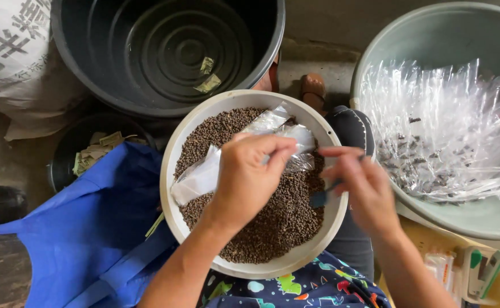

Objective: Manually filling small plastic bags with brown pellets from a large bowl while sitting on the floor.

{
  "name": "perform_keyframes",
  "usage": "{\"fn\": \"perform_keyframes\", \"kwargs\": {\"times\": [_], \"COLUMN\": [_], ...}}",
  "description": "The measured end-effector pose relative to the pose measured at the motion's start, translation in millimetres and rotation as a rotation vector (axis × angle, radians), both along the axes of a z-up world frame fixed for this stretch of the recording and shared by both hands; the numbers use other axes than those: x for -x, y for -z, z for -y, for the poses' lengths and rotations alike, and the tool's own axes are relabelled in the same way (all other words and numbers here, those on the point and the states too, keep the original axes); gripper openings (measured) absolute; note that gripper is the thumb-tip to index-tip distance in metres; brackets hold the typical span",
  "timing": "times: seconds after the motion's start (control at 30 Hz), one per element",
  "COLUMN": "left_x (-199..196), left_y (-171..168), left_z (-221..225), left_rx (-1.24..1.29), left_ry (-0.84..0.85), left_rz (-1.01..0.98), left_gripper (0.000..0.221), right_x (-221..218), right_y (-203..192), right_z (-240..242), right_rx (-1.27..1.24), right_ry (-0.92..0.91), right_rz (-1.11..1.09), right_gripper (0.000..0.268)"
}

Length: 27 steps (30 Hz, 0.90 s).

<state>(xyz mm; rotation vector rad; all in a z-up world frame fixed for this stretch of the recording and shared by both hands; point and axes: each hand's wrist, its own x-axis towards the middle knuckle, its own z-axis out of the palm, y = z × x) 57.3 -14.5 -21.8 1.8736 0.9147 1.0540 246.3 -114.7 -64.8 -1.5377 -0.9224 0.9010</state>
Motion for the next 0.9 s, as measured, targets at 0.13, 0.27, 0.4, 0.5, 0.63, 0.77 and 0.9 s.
{"fn": "perform_keyframes", "kwargs": {"times": [0.13,0.27,0.4,0.5,0.63,0.77,0.9], "left_x": [1.3,12.8,22.2,27.7,26.1,23.0,25.1], "left_y": [-7.7,-25.1,-26.6,-26.4,-36.3,-34.0,-30.9], "left_z": [14.9,19.2,13.9,11.0,14.2,13.8,14.5], "left_rx": [-0.007,0.231,0.317,0.269,0.299,0.172,0.298], "left_ry": [-0.044,-0.027,-0.034,0.027,0.071,0.006,0.074], "left_rz": [0.071,0.234,0.3,0.26,0.164,0.162,0.132], "left_gripper": [0.008,0.008,0.01,0.018,0.042,0.014,0.045], "right_x": [33.4,48.3,46.0,34.3,30.6,31.3,28.5], "right_y": [-7.6,-12.9,-2.1,-3.5,-24.9,-25.1,-22.0], "right_z": [-6.1,-20.5,-20.2,-21.1,-21.4,-23.4,-19.1], "right_rx": [-0.054,-0.067,-0.024,-0.041,0.095,0.052,0.09], "right_ry": [-0.313,-0.402,-0.376,-0.436,-0.49,-0.537,-0.545], "right_rz": [-0.197,-0.255,-0.138,0.043,0.201,0.318,0.28], "right_gripper": [0.045,0.021,0.016,0.014,0.007,0.007,0.005]}}
